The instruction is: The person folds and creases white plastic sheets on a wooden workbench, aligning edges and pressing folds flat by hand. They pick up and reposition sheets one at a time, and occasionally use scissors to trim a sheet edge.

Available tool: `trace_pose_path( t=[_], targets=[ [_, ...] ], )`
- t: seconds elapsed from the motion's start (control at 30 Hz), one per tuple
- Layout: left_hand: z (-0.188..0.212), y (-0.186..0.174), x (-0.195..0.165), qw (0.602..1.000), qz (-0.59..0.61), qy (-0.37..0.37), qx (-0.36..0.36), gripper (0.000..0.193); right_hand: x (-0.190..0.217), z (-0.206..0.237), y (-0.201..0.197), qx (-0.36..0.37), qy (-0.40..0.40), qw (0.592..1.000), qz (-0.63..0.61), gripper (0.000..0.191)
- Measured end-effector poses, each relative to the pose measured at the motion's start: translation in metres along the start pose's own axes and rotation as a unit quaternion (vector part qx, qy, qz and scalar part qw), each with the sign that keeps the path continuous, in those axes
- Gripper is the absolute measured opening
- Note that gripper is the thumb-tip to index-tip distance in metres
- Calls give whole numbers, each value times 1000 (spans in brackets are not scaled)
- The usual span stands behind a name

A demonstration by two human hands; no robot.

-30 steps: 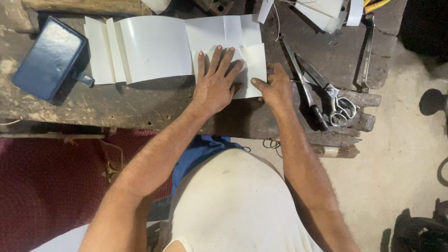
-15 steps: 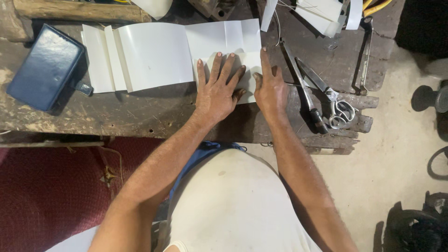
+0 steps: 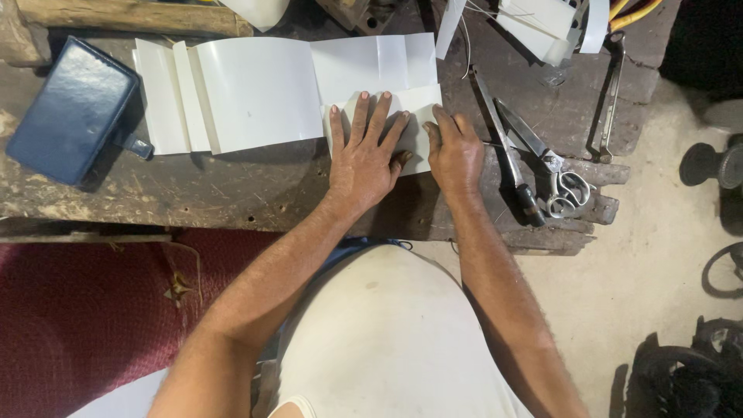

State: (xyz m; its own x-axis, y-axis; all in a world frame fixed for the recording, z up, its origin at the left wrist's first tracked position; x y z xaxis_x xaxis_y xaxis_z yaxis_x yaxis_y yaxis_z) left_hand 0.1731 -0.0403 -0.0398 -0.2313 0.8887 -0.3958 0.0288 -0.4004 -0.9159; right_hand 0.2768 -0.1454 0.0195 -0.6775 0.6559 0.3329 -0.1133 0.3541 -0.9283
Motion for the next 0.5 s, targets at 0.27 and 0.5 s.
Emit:
trace_pose_path(
  t=[0.27,0.5],
  targets=[
    [3,-5,-1,1000,24,-2,-20,68,-5,0,4,13,-7,1000,-10,30],
    [5,-8,2,999,19,-1,-47,67,-3,2,5,-11,-31,999,-10,29]
  ],
)
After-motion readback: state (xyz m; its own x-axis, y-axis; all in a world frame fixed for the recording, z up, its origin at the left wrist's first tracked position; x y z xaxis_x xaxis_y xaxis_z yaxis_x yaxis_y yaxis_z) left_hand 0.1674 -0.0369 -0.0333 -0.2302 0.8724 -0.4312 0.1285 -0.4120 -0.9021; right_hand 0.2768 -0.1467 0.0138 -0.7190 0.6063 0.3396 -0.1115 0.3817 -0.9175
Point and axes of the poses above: each hand's wrist, its own z-axis away from the middle knuckle, its own y-axis out of the palm, x = y × z, the point moved 4 cm from there along -z, towards the middle knuckle, and after that the axes turned 5 degrees about x, right-handed, at the moved point
